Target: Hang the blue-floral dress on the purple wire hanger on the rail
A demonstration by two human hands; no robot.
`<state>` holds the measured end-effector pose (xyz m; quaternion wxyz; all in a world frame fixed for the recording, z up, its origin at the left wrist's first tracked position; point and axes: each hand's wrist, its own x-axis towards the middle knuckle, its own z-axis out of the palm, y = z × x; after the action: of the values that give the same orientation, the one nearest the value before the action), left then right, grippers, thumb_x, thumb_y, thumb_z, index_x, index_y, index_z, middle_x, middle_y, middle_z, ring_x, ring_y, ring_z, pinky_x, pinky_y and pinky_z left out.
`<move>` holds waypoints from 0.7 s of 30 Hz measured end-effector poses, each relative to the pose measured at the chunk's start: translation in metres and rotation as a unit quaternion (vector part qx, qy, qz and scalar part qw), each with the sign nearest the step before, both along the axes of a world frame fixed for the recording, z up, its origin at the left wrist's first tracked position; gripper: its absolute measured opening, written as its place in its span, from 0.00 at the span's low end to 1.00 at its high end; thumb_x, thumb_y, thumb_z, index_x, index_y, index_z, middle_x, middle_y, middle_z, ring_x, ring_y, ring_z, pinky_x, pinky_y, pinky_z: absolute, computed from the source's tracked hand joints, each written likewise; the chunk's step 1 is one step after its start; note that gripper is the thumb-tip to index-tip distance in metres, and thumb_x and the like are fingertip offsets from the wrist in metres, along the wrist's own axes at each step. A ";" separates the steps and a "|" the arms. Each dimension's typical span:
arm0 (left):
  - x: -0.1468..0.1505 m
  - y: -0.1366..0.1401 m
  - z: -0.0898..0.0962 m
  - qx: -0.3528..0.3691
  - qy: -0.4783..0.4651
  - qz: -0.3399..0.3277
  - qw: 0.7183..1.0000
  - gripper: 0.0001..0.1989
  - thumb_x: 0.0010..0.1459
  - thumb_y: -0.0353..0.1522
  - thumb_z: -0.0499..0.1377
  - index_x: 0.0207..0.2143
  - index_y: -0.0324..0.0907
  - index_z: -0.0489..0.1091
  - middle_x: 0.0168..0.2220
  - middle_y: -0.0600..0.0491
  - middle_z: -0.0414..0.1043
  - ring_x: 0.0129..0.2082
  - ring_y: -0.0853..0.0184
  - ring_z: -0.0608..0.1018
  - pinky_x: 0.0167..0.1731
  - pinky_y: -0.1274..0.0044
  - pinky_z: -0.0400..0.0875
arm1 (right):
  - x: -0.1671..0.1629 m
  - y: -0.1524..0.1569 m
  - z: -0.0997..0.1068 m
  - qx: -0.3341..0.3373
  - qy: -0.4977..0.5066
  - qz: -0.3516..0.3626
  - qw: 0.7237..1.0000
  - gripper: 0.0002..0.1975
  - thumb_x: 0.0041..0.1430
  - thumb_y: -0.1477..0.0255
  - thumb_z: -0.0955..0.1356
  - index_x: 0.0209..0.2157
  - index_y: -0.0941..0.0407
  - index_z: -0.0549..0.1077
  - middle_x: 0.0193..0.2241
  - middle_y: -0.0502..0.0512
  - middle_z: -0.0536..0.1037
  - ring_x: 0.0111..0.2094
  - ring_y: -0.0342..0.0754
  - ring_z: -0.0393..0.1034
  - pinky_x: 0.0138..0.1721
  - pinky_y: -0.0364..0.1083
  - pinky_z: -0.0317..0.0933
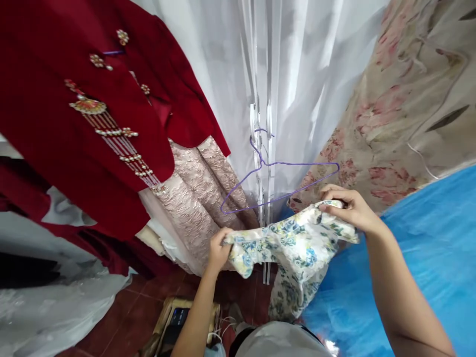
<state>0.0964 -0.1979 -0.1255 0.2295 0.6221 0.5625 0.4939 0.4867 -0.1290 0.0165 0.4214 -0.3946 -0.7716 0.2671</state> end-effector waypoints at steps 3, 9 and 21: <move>-0.026 0.014 0.025 0.095 -0.007 0.088 0.992 0.10 0.51 0.30 0.52 0.36 0.44 0.69 0.35 0.51 0.73 0.39 0.62 0.75 0.44 0.72 0.70 | -0.034 0.025 -0.014 0.094 -0.017 0.015 0.995 0.13 0.56 0.61 0.73 0.25 0.55 0.78 0.46 0.63 0.78 0.49 0.59 0.72 0.50 0.53 0.63; -0.054 0.078 0.072 0.154 0.032 -0.003 0.987 0.05 0.58 0.31 0.49 0.35 0.44 0.63 0.32 0.54 0.66 0.34 0.65 0.71 0.39 0.75 0.69 | -0.075 0.042 -0.043 0.052 -0.098 -0.007 0.994 0.12 0.59 0.65 0.69 0.24 0.55 0.73 0.25 0.51 0.76 0.28 0.48 0.70 0.34 0.45 0.60; -0.002 0.121 0.166 0.112 0.182 -0.096 0.972 0.24 0.52 0.25 0.62 0.52 0.45 0.66 0.50 0.45 0.71 0.48 0.58 0.76 0.46 0.69 0.72 | -0.117 -0.013 -0.058 0.105 -0.008 -0.060 0.993 0.09 0.63 0.67 0.68 0.30 0.54 0.75 0.39 0.59 0.77 0.41 0.54 0.74 0.45 0.51 0.67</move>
<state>0.0943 -0.0770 0.0408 0.0991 0.7743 0.4735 0.4080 0.3696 -0.1416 -0.0418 0.4695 -0.3959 -0.7736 0.1560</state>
